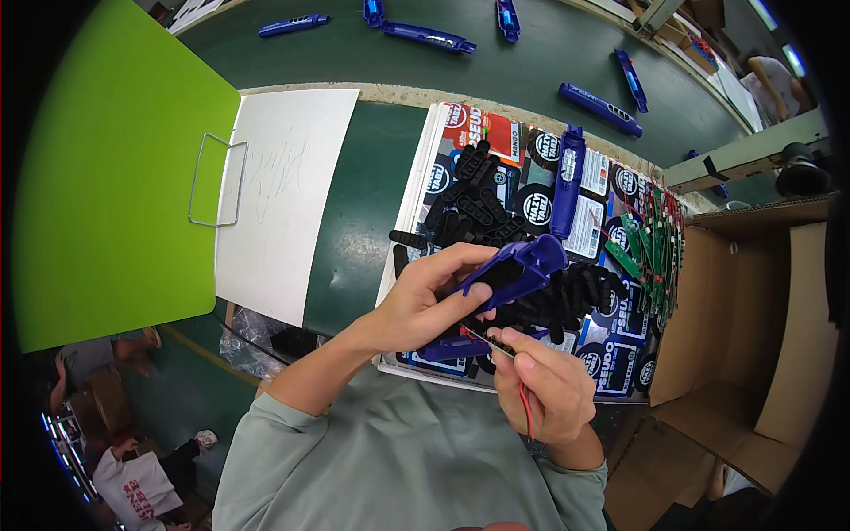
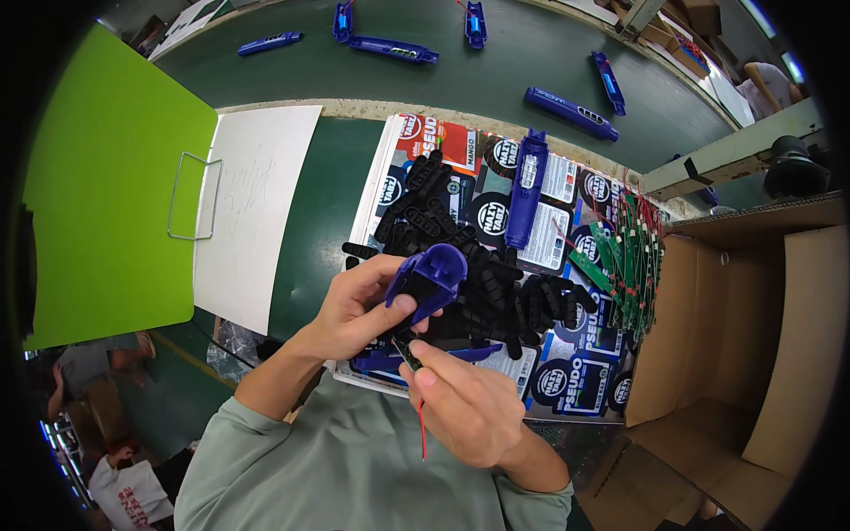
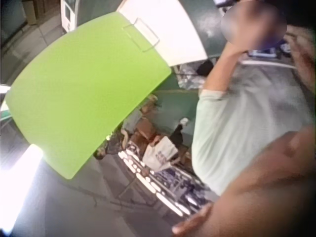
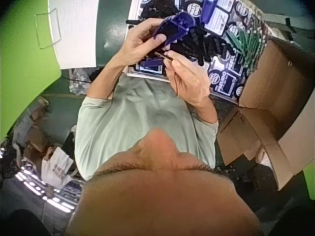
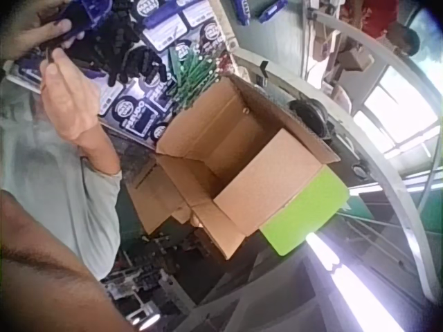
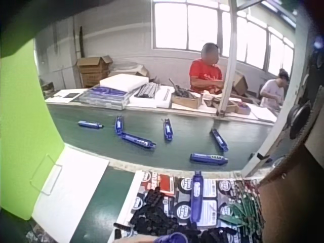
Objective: The person repeatedly picks up a blue plastic casing and a green circuit board, inserts the board into the casing, and places the assembled unit on the table. This process is repeated multiple times throughout the clip.
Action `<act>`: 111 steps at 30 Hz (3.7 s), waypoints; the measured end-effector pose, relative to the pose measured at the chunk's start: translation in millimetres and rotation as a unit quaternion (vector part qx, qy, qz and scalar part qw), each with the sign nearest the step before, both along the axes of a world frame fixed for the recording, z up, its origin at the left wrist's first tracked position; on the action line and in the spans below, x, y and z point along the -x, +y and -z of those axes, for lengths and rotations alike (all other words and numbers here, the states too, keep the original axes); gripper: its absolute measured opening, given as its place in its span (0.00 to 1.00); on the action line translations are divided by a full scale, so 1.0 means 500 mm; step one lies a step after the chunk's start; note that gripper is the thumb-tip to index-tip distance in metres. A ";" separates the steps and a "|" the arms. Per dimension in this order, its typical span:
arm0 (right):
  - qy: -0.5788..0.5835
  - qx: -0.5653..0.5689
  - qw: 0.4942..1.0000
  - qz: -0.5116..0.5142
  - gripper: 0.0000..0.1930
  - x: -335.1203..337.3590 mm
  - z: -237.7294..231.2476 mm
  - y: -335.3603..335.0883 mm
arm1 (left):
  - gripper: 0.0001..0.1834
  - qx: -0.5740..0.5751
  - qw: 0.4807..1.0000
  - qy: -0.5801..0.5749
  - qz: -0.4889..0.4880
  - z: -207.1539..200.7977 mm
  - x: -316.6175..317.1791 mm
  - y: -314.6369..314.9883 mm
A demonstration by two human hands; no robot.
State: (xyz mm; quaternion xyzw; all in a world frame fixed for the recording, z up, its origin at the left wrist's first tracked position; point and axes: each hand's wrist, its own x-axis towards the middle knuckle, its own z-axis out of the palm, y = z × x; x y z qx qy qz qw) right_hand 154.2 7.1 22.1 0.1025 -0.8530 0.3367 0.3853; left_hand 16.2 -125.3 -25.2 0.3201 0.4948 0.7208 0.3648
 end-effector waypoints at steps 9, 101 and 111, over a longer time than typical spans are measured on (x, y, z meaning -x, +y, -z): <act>0.004 -0.007 1.000 -0.002 0.28 0.003 0.003 -0.001 | 0.17 -0.007 1.000 -0.010 -0.008 -0.003 -0.001 0.002; -0.245 -0.222 0.931 0.155 0.13 0.861 0.044 0.378 | 0.20 0.354 0.857 0.342 -0.154 0.053 0.822 0.501; -0.261 -0.074 0.962 0.041 0.27 1.006 0.114 0.050 | 0.27 0.473 0.465 0.588 -0.464 0.054 1.206 -0.031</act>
